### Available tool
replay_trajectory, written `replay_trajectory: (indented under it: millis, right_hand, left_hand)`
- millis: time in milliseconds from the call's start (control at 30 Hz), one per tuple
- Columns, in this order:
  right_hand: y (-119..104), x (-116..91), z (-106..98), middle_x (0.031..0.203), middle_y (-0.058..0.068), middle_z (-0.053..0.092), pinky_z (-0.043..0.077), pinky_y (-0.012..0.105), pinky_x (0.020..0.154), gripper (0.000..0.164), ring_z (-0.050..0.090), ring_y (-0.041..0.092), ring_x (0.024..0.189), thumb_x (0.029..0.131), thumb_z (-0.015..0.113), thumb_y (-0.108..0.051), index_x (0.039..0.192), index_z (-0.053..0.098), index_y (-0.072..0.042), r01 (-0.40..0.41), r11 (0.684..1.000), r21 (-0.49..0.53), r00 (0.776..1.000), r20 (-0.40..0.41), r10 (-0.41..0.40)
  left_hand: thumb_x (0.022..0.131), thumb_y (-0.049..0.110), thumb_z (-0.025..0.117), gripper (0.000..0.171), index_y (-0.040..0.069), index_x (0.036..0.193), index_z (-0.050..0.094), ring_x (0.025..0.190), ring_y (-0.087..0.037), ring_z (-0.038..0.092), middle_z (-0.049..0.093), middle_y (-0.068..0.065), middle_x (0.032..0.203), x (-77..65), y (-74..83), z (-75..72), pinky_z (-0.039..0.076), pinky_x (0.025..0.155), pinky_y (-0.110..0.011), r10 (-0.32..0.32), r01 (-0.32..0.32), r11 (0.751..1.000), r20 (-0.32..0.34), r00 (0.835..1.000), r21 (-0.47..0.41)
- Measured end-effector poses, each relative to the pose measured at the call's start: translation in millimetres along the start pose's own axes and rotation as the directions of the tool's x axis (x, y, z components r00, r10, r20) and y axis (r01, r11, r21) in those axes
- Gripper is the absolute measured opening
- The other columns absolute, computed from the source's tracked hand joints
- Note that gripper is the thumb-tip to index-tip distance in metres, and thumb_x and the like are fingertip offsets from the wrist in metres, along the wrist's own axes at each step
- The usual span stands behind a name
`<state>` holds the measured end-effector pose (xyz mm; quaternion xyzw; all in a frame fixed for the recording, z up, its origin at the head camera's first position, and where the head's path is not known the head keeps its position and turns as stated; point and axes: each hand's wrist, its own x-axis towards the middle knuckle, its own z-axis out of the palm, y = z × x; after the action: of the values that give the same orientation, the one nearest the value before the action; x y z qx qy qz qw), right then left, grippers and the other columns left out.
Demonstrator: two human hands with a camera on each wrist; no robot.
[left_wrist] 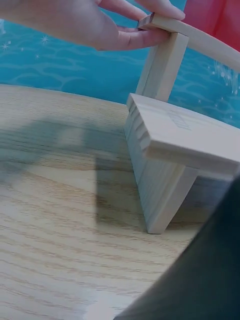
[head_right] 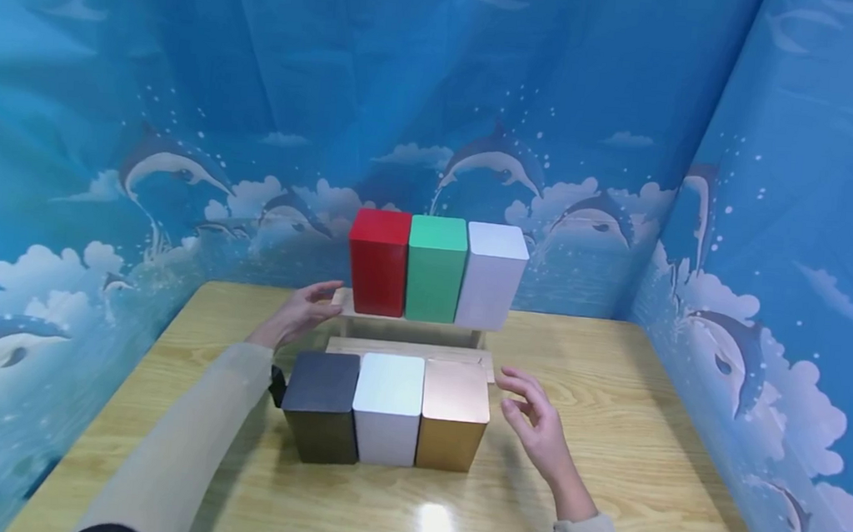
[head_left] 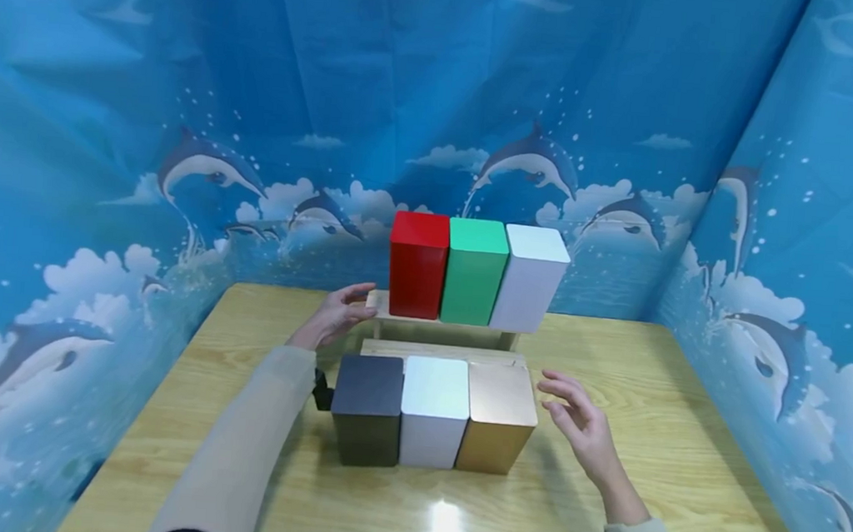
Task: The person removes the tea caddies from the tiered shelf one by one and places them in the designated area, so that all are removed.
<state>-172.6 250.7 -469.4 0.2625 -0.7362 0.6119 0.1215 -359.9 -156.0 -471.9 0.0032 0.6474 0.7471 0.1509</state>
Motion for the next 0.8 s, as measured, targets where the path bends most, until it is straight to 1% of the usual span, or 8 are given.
replay_trajectory:
  millis: [133, 267, 367, 467, 600, 667, 800]
  right_hand:
    - [-0.4, 2.4, -2.6, 0.131, 0.031, 0.039, 0.047, 0.026, 0.091, 0.028, 0.048, 0.017, 0.118, 0.093, 0.044, 0.008, 0.120, 0.049, 0.015, 0.003, 1.000, 0.007, 1.000, -0.005, -0.003]
    - [-2.5, 7.8, -6.0, 0.130, 0.033, 0.038, 0.047, 0.026, 0.090, 0.028, 0.050, 0.016, 0.116, 0.093, 0.043, 0.010, 0.119, 0.048, 0.017, 0.022, 1.000, -0.004, 1.000, 0.005, -0.022]
    - [-5.0, 13.0, -8.1, 0.129, 0.035, 0.037, 0.047, 0.025, 0.089, 0.027, 0.049, 0.019, 0.116, 0.093, 0.043, 0.010, 0.119, 0.048, 0.018, 0.042, 0.999, -0.012, 0.999, 0.010, -0.042]
    - [-7.8, 17.5, -9.3, 0.129, 0.035, 0.037, 0.047, 0.023, 0.089, 0.027, 0.049, 0.021, 0.116, 0.094, 0.042, 0.009, 0.119, 0.048, 0.017, 0.050, 0.999, -0.018, 0.999, 0.011, -0.050]
    - [-10.8, 21.2, -9.4, 0.129, 0.034, 0.038, 0.048, 0.023, 0.088, 0.027, 0.049, 0.021, 0.116, 0.094, 0.042, 0.009, 0.119, 0.049, 0.016, 0.049, 0.998, -0.026, 0.999, 0.016, -0.049]
    - [-11.9, 22.6, -9.0, 0.129, 0.034, 0.038, 0.048, 0.023, 0.088, 0.026, 0.050, 0.019, 0.116, 0.094, 0.043, 0.009, 0.118, 0.050, 0.016, 0.048, 0.998, -0.030, 0.999, 0.015, -0.047]
    - [-13.4, 27.5, -9.4, 0.129, 0.033, 0.038, 0.047, 0.024, 0.089, 0.026, 0.051, 0.018, 0.114, 0.094, 0.044, 0.008, 0.117, 0.049, 0.018, 0.048, 0.999, -0.022, 0.999, 0.006, -0.048]
  left_hand:
    - [0.084, -0.005, 0.064, 0.063, 0.009, 0.140, 0.040, 0.116, -0.031, 0.044, 0.034, -0.015, 0.139, -1.7, -0.6, -1.3, 0.028, 0.106, -0.050, 0.034, -0.033, 0.999, 0.037, 0.999, -0.020]
    - [0.085, -0.007, 0.061, 0.061, 0.007, 0.140, 0.040, 0.114, -0.029, 0.045, 0.034, -0.015, 0.139, -1.2, -2.7, -0.9, 0.028, 0.106, -0.049, 0.045, -0.044, 0.998, 0.033, 0.998, -0.045]
    - [0.085, -0.009, 0.060, 0.061, 0.006, 0.140, 0.040, 0.113, -0.028, 0.046, 0.035, -0.014, 0.139, -0.2, -4.2, -0.3, 0.029, 0.106, -0.049, 0.050, -0.049, 0.998, 0.017, 0.999, -0.045]
    - [0.086, -0.008, 0.060, 0.059, 0.007, 0.140, 0.041, 0.113, -0.028, 0.046, 0.035, -0.014, 0.139, -0.1, -4.8, 0.4, 0.029, 0.106, -0.049, 0.051, -0.050, 0.997, 0.007, 0.999, -0.054]
    - [0.086, -0.009, 0.059, 0.060, 0.012, 0.140, 0.041, 0.115, -0.030, 0.045, 0.032, -0.014, 0.140, -1.7, -3.8, 0.8, 0.029, 0.106, -0.049, 0.049, -0.048, 0.996, 0.008, 0.999, -0.078]
    - [0.087, -0.008, 0.058, 0.062, 0.014, 0.141, 0.040, 0.115, -0.030, 0.046, 0.030, -0.014, 0.141, -2.9, -2.9, 1.1, 0.029, 0.106, -0.049, 0.047, -0.046, 0.996, 0.014, 0.999, -0.077]
    - [0.087, -0.008, 0.058, 0.063, 0.014, 0.142, 0.039, 0.115, -0.030, 0.046, 0.030, -0.014, 0.142, -2.8, -2.3, 1.8, 0.029, 0.106, -0.049, 0.035, -0.035, 0.997, 0.006, 0.999, -0.068]
